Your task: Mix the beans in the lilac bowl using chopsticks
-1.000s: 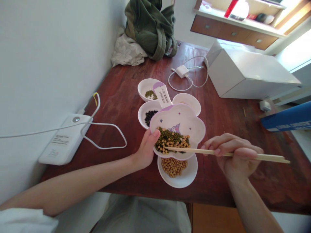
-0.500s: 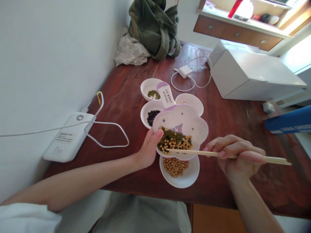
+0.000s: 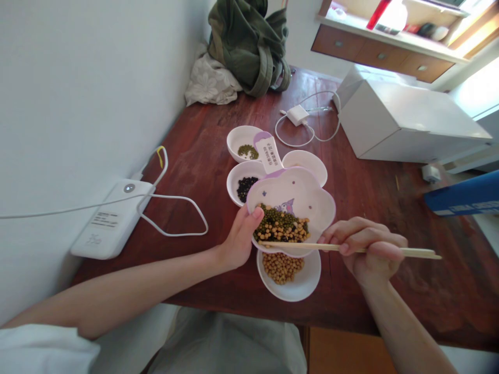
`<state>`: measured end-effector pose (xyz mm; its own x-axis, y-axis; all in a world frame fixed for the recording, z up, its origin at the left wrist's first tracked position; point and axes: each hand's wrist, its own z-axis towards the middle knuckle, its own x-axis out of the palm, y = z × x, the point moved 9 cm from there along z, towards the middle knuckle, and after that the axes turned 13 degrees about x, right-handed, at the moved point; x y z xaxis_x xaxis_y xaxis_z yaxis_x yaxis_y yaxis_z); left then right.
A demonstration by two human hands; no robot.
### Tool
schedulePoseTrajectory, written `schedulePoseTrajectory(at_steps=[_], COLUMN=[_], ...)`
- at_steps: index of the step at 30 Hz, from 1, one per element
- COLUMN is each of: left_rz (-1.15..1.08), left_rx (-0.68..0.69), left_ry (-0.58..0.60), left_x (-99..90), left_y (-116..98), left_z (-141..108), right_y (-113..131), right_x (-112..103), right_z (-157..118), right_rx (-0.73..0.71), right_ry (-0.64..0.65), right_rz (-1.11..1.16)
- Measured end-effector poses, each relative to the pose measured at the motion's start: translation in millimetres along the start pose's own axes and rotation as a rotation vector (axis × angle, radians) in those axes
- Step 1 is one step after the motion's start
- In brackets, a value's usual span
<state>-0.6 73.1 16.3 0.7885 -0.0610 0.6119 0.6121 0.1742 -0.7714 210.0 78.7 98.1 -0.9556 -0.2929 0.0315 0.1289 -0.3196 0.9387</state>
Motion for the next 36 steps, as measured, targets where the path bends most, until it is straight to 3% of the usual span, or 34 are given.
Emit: schedulePoseTrajectory(at_steps=[9, 23, 36], left_rz=[0.001, 0.019, 0.028], left_rx=[0.002, -0.004, -0.028], left_ry=[0.012, -0.002, -0.042], left_x=[2.0, 0.8, -2.4], left_y=[-1, -1, 1], left_z=[0, 0, 1], right_y=[5, 4, -3], right_x=[-19, -10, -10], right_z=[7, 2, 5], right_rx=[-0.028, 0.025, 0.082], right_ry=[-0.102, -0.063, -0.095], right_rz=[0.029, -0.079, -0.025])
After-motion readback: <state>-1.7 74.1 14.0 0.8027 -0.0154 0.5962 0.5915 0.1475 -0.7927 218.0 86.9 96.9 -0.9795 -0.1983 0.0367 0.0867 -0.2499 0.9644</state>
